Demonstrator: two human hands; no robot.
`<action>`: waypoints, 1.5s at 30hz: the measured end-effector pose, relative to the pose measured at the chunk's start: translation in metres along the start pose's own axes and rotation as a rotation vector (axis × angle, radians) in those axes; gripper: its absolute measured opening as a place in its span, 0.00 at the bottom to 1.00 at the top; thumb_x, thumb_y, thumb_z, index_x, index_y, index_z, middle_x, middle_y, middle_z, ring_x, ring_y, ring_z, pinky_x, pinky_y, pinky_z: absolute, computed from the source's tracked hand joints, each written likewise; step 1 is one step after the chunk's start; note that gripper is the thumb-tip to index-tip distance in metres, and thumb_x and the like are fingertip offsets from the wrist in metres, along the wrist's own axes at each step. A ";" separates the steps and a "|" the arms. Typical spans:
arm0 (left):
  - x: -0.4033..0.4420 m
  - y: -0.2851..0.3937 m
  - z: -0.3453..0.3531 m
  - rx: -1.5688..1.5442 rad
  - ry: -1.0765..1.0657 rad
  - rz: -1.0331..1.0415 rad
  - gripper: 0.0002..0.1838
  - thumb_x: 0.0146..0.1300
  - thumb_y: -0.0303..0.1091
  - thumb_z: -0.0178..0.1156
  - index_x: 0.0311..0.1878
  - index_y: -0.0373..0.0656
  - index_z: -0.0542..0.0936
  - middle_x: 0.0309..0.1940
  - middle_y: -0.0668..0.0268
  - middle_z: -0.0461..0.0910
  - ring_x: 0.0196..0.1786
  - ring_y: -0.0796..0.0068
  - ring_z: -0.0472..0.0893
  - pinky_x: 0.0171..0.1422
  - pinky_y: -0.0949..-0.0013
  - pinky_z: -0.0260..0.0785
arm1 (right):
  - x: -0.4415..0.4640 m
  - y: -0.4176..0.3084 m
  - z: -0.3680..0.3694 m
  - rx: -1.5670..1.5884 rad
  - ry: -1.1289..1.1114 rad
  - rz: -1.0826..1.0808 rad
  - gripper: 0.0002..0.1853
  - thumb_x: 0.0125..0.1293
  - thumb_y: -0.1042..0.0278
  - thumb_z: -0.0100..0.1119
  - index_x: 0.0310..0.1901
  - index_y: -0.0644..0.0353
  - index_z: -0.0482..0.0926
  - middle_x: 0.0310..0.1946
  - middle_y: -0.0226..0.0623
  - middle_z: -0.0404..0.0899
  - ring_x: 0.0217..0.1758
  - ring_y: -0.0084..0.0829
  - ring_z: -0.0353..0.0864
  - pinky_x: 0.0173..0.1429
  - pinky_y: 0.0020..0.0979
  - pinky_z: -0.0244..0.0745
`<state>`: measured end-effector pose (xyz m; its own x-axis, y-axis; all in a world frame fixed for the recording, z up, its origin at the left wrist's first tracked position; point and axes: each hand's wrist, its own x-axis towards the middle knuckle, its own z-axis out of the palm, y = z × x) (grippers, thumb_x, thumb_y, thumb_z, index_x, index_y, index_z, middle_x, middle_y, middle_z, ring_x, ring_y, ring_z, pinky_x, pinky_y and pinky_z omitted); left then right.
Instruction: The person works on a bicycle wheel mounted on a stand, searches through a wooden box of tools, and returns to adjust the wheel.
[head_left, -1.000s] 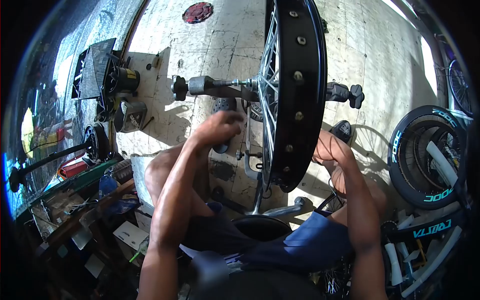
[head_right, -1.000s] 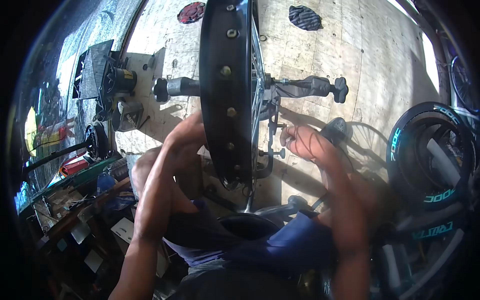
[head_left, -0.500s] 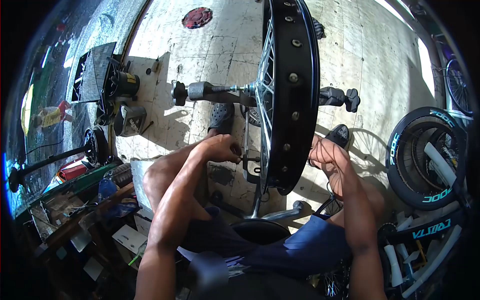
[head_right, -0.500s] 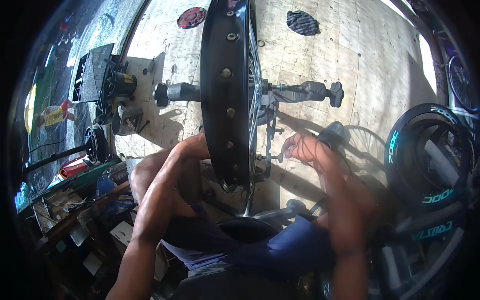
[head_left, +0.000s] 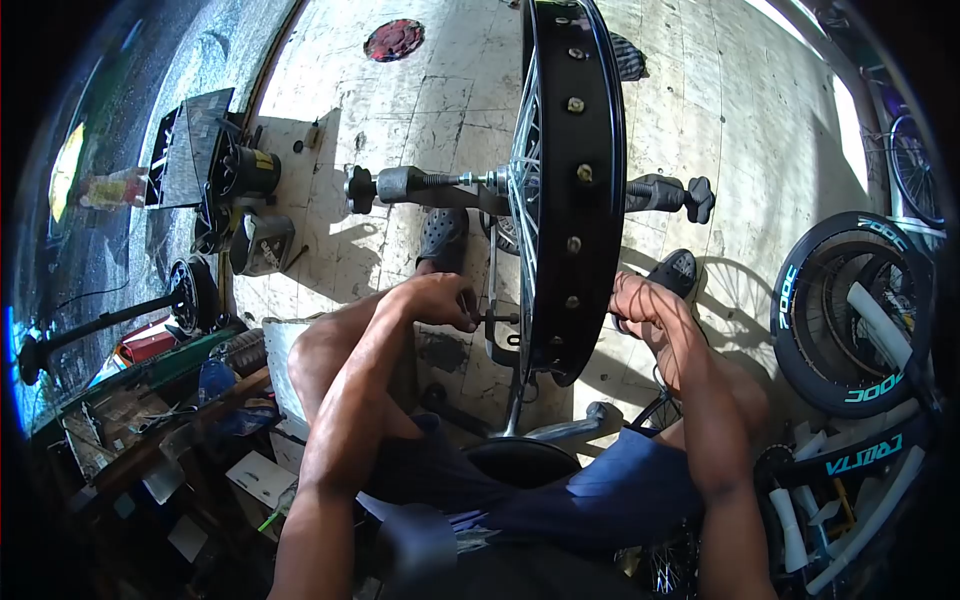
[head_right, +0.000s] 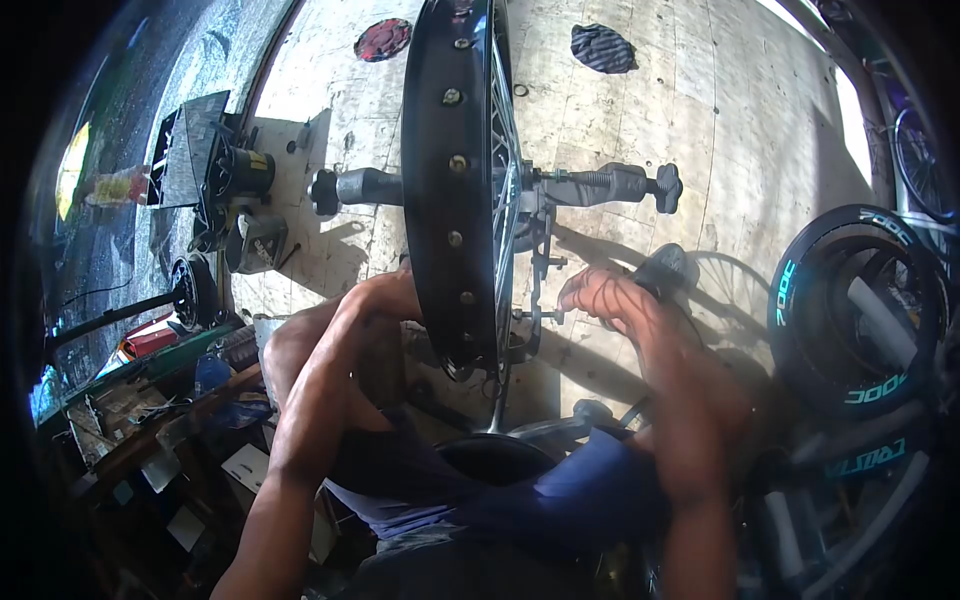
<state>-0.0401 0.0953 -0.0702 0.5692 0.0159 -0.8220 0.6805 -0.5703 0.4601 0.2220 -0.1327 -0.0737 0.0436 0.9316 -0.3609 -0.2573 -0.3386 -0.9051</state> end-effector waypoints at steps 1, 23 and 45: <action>0.003 -0.004 0.003 0.009 0.001 0.005 0.18 0.54 0.44 0.68 0.46 0.46 0.85 0.39 0.66 0.86 0.43 0.64 0.83 0.59 0.62 0.66 | 0.000 0.001 0.000 0.001 -0.001 -0.002 0.10 0.64 0.76 0.56 0.24 0.61 0.72 0.22 0.35 0.75 0.28 0.27 0.72 0.46 0.31 0.76; 0.029 -0.028 0.021 -0.008 0.007 0.065 0.20 0.53 0.48 0.68 0.46 0.47 0.85 0.38 0.67 0.86 0.44 0.63 0.82 0.63 0.60 0.62 | -0.006 0.002 0.002 -0.013 -0.028 -0.103 0.14 0.63 0.76 0.57 0.18 0.63 0.73 0.30 0.42 0.79 0.37 0.36 0.77 0.49 0.36 0.77; 0.045 -0.045 0.034 -0.093 0.004 0.110 0.21 0.51 0.45 0.70 0.47 0.45 0.84 0.38 0.66 0.87 0.43 0.63 0.83 0.57 0.62 0.68 | -0.005 0.012 -0.007 0.191 -0.056 0.008 0.05 0.50 0.80 0.68 0.32 0.64 0.85 0.32 0.35 0.81 0.38 0.22 0.75 0.45 0.20 0.65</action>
<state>-0.0609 0.0937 -0.1394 0.6444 -0.0393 -0.7636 0.6535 -0.4902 0.5767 0.2253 -0.1425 -0.0847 -0.0114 0.9366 -0.3502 -0.4365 -0.3198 -0.8410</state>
